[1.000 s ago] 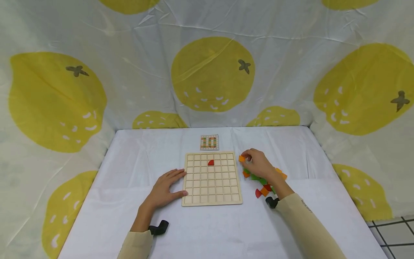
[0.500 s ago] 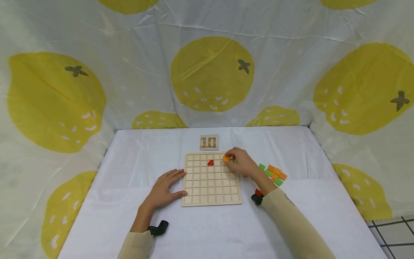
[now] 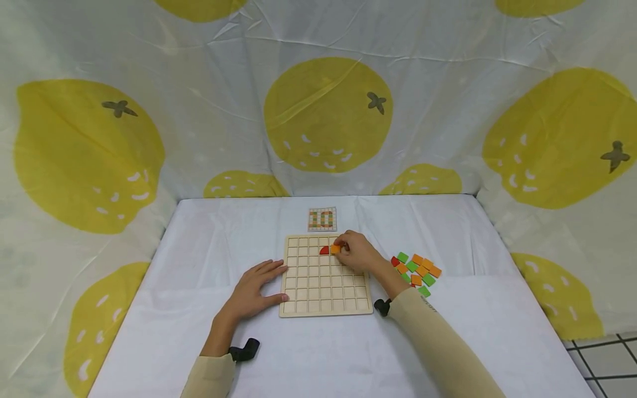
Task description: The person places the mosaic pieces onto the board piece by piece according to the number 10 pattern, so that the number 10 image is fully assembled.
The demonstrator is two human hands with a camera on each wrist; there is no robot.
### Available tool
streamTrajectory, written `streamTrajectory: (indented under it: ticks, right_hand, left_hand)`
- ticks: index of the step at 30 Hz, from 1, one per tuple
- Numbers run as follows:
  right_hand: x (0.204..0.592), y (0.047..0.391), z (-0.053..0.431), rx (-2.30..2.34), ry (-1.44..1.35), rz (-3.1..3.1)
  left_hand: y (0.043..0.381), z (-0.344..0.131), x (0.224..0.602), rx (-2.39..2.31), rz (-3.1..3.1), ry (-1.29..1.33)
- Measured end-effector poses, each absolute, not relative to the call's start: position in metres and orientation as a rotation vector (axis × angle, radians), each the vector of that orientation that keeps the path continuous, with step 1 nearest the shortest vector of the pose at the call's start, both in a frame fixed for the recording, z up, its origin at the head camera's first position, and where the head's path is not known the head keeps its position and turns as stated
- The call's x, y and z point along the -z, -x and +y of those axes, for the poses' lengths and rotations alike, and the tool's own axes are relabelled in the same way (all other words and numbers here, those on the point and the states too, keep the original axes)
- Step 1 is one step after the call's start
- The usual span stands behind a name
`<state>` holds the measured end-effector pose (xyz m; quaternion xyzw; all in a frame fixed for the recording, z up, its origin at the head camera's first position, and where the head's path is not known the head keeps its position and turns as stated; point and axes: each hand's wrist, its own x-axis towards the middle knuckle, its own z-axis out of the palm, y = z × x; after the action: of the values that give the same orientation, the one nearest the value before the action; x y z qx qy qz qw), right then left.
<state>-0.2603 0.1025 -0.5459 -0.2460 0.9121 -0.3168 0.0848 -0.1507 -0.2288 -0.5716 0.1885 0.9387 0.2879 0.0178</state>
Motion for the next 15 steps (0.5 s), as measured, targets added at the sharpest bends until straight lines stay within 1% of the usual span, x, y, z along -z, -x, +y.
streamTrajectory:
  ticks: [15]
  right_hand:
    - [0.5479, 0.2633, 0.1016, 0.897, 0.758, 2.719]
  left_hand:
    - [0.1509, -0.2293, 0.5722, -0.925, 2.916, -0.589]
